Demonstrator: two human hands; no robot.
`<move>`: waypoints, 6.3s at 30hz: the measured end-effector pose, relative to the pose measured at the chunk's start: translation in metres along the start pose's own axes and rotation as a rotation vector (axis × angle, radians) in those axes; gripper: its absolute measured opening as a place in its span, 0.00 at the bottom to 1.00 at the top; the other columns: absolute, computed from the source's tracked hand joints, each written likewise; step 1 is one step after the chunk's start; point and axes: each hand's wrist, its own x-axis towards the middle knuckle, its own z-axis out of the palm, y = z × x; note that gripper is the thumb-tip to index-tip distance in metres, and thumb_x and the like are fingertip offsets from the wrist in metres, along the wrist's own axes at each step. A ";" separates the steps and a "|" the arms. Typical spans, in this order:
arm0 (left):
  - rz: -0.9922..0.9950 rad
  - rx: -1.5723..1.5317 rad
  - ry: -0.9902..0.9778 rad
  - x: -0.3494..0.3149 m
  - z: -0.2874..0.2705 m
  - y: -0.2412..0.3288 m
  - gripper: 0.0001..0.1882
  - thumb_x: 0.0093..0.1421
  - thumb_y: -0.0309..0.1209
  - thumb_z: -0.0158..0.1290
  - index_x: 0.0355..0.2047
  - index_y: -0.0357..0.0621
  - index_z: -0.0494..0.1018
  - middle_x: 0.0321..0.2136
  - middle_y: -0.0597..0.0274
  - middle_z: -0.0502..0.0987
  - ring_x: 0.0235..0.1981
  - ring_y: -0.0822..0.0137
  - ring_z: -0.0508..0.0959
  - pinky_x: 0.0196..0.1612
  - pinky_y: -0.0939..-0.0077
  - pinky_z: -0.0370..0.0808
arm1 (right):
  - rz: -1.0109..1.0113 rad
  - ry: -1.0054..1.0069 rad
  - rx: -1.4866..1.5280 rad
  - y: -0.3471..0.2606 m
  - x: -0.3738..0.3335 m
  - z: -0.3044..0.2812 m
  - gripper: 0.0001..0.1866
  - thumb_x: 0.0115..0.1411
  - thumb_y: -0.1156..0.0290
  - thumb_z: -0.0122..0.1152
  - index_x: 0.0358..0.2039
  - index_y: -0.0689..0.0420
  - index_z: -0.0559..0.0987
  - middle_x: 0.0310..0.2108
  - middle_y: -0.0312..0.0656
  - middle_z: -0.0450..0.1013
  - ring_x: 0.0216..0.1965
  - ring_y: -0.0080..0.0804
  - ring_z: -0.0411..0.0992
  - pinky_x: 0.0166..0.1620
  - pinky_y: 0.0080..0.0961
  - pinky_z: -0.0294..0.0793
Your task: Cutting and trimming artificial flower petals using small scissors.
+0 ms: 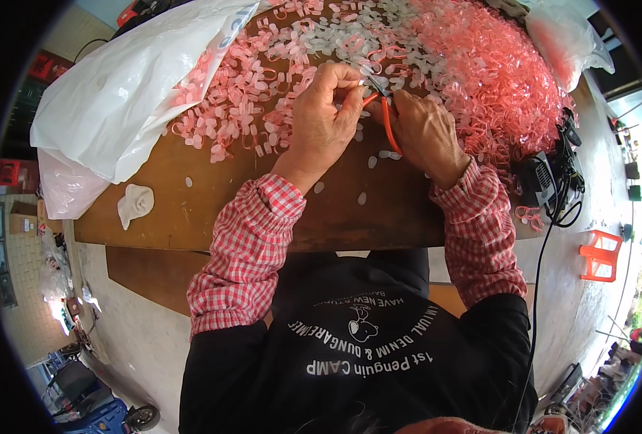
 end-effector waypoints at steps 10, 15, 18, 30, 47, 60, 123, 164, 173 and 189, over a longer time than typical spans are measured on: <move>0.038 -0.008 -0.010 0.001 -0.007 0.001 0.07 0.60 0.19 0.54 0.36 0.39 0.68 0.28 0.69 0.73 0.25 0.81 0.71 0.28 0.86 0.70 | 0.151 -0.215 0.289 -0.003 0.005 -0.009 0.23 0.62 0.54 0.57 0.23 0.62 0.70 0.20 0.54 0.71 0.23 0.54 0.71 0.29 0.43 0.69; 0.063 0.082 -0.059 0.002 -0.004 0.009 0.06 0.59 0.20 0.55 0.35 0.39 0.69 0.27 0.66 0.74 0.26 0.78 0.73 0.29 0.83 0.72 | 0.024 0.089 0.012 0.002 -0.001 0.004 0.22 0.62 0.55 0.58 0.25 0.63 0.69 0.20 0.52 0.69 0.23 0.53 0.70 0.27 0.45 0.67; 0.115 0.142 -0.077 0.003 -0.006 0.010 0.06 0.59 0.20 0.56 0.34 0.39 0.69 0.27 0.64 0.74 0.26 0.76 0.74 0.30 0.81 0.73 | 0.077 0.023 -0.014 0.000 0.000 0.001 0.22 0.62 0.53 0.58 0.28 0.62 0.69 0.24 0.53 0.71 0.28 0.54 0.72 0.29 0.46 0.68; 0.036 -0.038 -0.056 0.007 -0.013 -0.001 0.05 0.61 0.20 0.53 0.35 0.40 0.68 0.29 0.66 0.74 0.28 0.80 0.74 0.31 0.84 0.72 | 0.190 -0.214 0.121 0.001 0.005 -0.009 0.23 0.61 0.51 0.57 0.25 0.61 0.71 0.20 0.51 0.71 0.24 0.53 0.72 0.26 0.45 0.67; -0.207 -0.303 -0.082 0.006 -0.013 0.000 0.07 0.59 0.21 0.56 0.37 0.38 0.71 0.31 0.67 0.75 0.30 0.81 0.75 0.33 0.84 0.75 | 0.034 0.057 -0.119 0.008 0.003 0.000 0.25 0.58 0.46 0.59 0.27 0.58 0.71 0.21 0.44 0.74 0.20 0.47 0.75 0.22 0.42 0.70; 0.258 0.315 -0.060 0.013 -0.018 0.001 0.08 0.55 0.19 0.58 0.37 0.38 0.78 0.33 0.58 0.79 0.31 0.69 0.80 0.32 0.78 0.77 | 0.125 0.031 -0.086 -0.006 0.004 -0.005 0.23 0.59 0.50 0.60 0.28 0.60 0.69 0.28 0.50 0.71 0.29 0.53 0.73 0.27 0.45 0.69; -0.028 0.217 -0.349 0.030 -0.013 0.007 0.09 0.60 0.25 0.55 0.41 0.39 0.74 0.32 0.64 0.79 0.31 0.75 0.77 0.31 0.79 0.73 | 0.276 -0.038 0.592 0.014 0.008 -0.004 0.18 0.60 0.58 0.63 0.39 0.61 0.78 0.24 0.35 0.71 0.25 0.18 0.65 0.28 0.21 0.66; -0.299 -0.169 -0.051 0.005 -0.011 0.001 0.10 0.60 0.21 0.55 0.42 0.33 0.76 0.27 0.61 0.81 0.25 0.78 0.79 0.26 0.87 0.73 | 0.002 -0.006 0.065 0.001 0.000 -0.002 0.26 0.53 0.54 0.67 0.41 0.61 0.72 0.33 0.50 0.70 0.31 0.53 0.73 0.32 0.43 0.72; -0.406 -0.203 -0.067 0.007 -0.014 0.002 0.09 0.58 0.19 0.56 0.41 0.32 0.76 0.32 0.59 0.79 0.27 0.76 0.79 0.30 0.86 0.74 | 0.004 0.045 0.004 -0.004 0.002 0.002 0.23 0.55 0.52 0.65 0.36 0.60 0.72 0.29 0.48 0.71 0.25 0.50 0.74 0.26 0.40 0.72; -0.563 -0.406 -0.052 0.006 -0.010 0.001 0.08 0.59 0.23 0.57 0.39 0.33 0.77 0.27 0.66 0.76 0.22 0.80 0.71 0.25 0.86 0.69 | -0.007 0.085 -0.013 0.000 0.003 0.000 0.20 0.56 0.53 0.64 0.39 0.57 0.73 0.30 0.46 0.70 0.24 0.48 0.73 0.24 0.39 0.71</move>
